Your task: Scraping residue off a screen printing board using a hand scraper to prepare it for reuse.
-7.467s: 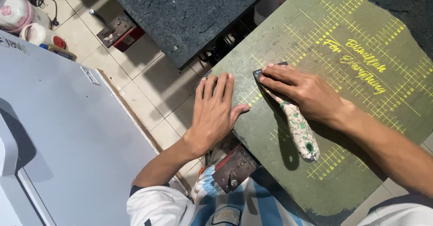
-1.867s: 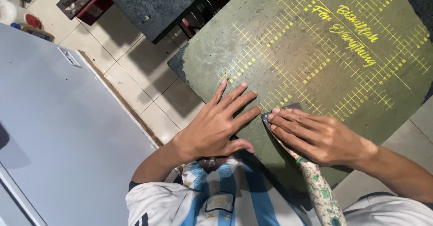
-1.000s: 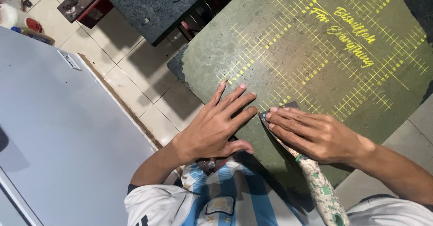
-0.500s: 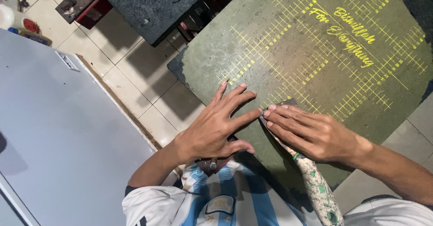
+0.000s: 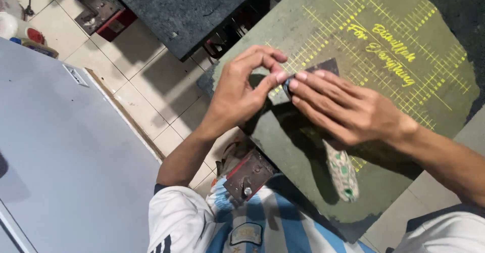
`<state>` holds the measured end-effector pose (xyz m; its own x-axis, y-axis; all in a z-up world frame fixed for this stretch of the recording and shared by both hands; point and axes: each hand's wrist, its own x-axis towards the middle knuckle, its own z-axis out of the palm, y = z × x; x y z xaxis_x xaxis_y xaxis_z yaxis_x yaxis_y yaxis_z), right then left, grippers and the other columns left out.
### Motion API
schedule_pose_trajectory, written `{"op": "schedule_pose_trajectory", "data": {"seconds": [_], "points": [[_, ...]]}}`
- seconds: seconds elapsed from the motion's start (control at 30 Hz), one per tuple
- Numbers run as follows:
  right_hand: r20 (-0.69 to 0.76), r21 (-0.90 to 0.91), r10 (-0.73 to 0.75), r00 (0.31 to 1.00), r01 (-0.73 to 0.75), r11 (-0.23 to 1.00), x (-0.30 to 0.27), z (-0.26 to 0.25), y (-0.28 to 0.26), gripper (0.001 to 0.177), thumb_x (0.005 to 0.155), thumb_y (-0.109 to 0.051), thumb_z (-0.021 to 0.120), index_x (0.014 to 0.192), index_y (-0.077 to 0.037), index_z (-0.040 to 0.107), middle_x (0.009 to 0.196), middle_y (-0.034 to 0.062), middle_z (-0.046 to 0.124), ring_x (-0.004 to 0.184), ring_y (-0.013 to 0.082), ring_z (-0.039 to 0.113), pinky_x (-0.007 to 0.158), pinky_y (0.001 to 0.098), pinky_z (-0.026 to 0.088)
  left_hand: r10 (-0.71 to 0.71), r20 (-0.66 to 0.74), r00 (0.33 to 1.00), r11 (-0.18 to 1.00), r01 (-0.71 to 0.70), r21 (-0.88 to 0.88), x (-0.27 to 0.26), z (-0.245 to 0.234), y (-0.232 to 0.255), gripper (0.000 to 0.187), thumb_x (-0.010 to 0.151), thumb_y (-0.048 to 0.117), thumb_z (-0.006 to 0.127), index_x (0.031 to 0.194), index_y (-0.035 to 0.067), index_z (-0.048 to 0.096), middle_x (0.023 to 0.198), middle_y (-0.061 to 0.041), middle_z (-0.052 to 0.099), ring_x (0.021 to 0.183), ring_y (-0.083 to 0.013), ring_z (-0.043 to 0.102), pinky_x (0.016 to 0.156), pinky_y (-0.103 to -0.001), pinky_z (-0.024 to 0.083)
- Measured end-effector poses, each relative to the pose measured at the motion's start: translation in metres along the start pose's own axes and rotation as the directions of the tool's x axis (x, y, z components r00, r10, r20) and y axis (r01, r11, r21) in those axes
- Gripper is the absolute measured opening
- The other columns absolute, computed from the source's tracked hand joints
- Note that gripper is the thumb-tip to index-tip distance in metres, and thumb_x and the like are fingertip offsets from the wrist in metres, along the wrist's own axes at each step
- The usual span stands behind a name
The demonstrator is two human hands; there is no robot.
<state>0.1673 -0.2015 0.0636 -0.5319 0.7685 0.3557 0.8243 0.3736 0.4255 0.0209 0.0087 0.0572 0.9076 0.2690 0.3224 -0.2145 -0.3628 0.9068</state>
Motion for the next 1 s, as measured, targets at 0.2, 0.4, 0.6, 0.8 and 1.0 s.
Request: {"op": "schedule_pose_trajectory", "data": {"seconds": [0.2, 0.4, 0.6, 0.8, 1.0], "points": [[-0.046, 0.041, 0.028, 0.999, -0.026, 0.999, -0.023, 0.044, 0.039, 0.047, 0.100, -0.019, 0.079, 0.139, 0.000, 0.060, 0.141, 0.0261, 0.065, 0.131, 0.0420, 0.067, 0.115, 0.0493, 0.052, 0.072, -0.090, 0.993, 0.947, -0.040, 0.320, 0.028, -0.009, -0.014, 0.044, 0.106, 0.045, 0.025, 0.092, 0.013, 0.051, 0.083, -0.003, 0.060, 0.075, -0.0157, 0.056, 0.070, -0.036, 0.046], [0.014, 0.311, 0.317, 0.948, -0.305, 0.900, -0.015, 0.031, 0.062, 0.032, 0.103, 0.001, 0.068, 0.134, 0.009, 0.063, 0.137, 0.0321, 0.066, 0.125, 0.0478, 0.068, 0.110, 0.0550, 0.058, 0.236, -0.144, 0.961, 0.915, -0.170, 0.365, 0.053, -0.024, -0.052, 0.033, 0.107, 0.026, 0.051, 0.080, 0.010, 0.061, 0.081, -0.004, 0.063, 0.071, -0.0129, 0.057, 0.064, -0.029, 0.049], [-0.048, 0.471, 0.228, 0.972, -0.179, 0.864, 0.007, 0.065, 0.027, 0.048, 0.085, -0.008, 0.083, 0.126, 0.004, 0.061, 0.122, 0.0251, 0.073, 0.107, 0.0410, 0.076, 0.090, 0.0494, 0.068, 0.135, -0.147, 0.980, 0.926, -0.072, 0.370, 0.026, -0.047, -0.056, 0.014, 0.087, 0.018, 0.086, 0.084, 0.014, 0.073, 0.109, -0.006, 0.075, 0.102, -0.0165, 0.072, 0.093, -0.038, 0.059], [-0.016, 0.489, 0.340, 0.940, -0.289, 0.823, 0.040, 0.063, -0.008, 0.027, 0.108, -0.011, 0.050, 0.123, 0.000, 0.069, 0.127, 0.0219, 0.070, 0.114, 0.0377, 0.071, 0.095, 0.0469, 0.057, 0.177, -0.173, 0.969, 0.861, -0.067, 0.505, -0.025, -0.042, -0.062, 0.003, 0.096, 0.018, 0.075, 0.095, 0.016, 0.078, 0.111, 0.003, 0.075, 0.109, -0.0245, 0.067, 0.098, -0.043, 0.046], [0.074, 0.490, 0.310, 0.948, -0.305, 0.817, 0.056, 0.060, -0.001, 0.033, 0.110, -0.013, 0.041, 0.123, -0.001, 0.069, 0.127, 0.0218, 0.070, 0.115, 0.0383, 0.071, 0.095, 0.0482, 0.057, 0.261, -0.188, 0.947, 0.791, -0.098, 0.603, -0.043, -0.030, -0.077, 0.003, 0.096, 0.016, 0.075, 0.099, 0.016, 0.077, 0.115, 0.004, 0.073, 0.113, -0.0195, 0.066, 0.104, -0.041, 0.041]]}}
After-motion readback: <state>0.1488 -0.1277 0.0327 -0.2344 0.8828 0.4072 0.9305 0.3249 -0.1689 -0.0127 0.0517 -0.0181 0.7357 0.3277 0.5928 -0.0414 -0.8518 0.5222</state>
